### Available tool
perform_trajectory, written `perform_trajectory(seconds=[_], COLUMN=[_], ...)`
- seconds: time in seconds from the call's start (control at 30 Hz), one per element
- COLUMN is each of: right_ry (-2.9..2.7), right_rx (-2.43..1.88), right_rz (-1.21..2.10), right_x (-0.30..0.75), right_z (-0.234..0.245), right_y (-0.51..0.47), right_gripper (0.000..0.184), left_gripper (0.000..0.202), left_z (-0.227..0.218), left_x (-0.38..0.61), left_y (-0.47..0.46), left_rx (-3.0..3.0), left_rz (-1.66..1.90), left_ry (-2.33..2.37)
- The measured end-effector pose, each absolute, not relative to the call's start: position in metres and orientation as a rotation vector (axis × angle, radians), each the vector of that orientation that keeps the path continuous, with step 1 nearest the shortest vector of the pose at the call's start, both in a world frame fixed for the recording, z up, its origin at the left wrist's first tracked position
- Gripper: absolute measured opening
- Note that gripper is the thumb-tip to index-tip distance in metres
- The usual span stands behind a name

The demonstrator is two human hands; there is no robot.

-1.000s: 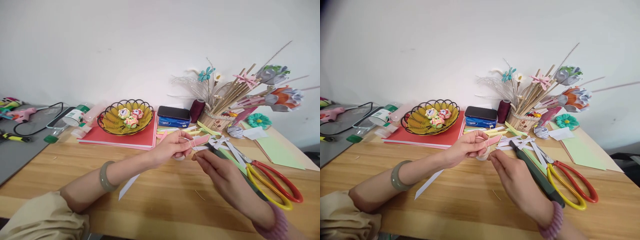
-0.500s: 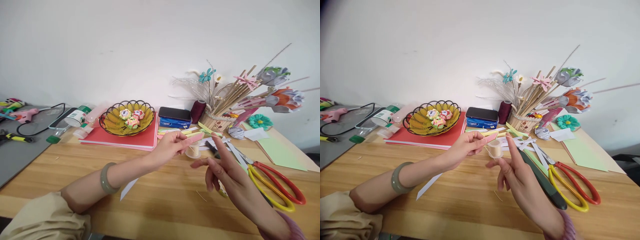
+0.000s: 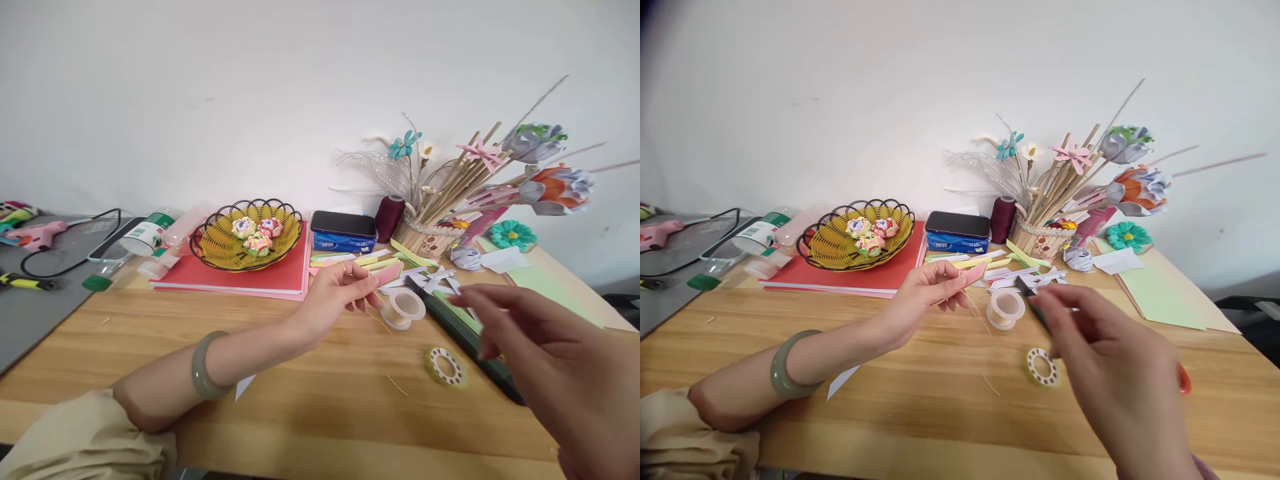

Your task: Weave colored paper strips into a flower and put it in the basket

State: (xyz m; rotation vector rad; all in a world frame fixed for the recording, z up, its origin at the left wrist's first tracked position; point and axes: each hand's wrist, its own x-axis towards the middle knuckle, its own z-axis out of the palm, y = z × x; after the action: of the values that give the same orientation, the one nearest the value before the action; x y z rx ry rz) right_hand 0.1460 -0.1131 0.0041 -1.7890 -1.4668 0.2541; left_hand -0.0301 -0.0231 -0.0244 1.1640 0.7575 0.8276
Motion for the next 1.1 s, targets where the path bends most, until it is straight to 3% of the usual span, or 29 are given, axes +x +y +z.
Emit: perform_trajectory(seconds=[0.1, 0.17, 0.27, 0.43, 0.83, 1.1], right_ry=[-1.391, -1.422, -1.471, -1.520, -1.614, -1.739], right_rx=[-1.635, -1.556, -1.548, -1.565, -1.594, -1.588], right_rz=[0.938, 1.088, 1.019, 0.963, 1.045, 0.968], right_x=[0.122, 0.110, 0.106, 0.112, 0.117, 0.120], right_z=[0.003, 0.000, -0.006, -0.013, -0.020, -0.019], right_y=[-0.103, -0.094, -0.086, -0.085, -0.079, -0.080], right_gripper=[0.051, 0.048, 0.031, 0.022, 0.025, 0.031], left_gripper=[0.020, 0.020, 0.018, 0.015, 0.011, 0.012], left_z=[-0.025, -0.025, -0.025, -0.024, -0.037, -0.039], left_x=[-0.029, -0.029, -0.030, -0.031, -0.030, -0.028], left_y=[-0.029, -0.031, -0.031, -0.026, -0.020, -0.017], left_rx=[1.163, 1.155, 1.097, 1.112, 1.413, 1.261], left_rz=[0.891, 0.894, 0.860, 0.894, 1.008, 0.985], left_ry=[0.723, 0.710, 0.730, 0.779, 0.888, 0.796])
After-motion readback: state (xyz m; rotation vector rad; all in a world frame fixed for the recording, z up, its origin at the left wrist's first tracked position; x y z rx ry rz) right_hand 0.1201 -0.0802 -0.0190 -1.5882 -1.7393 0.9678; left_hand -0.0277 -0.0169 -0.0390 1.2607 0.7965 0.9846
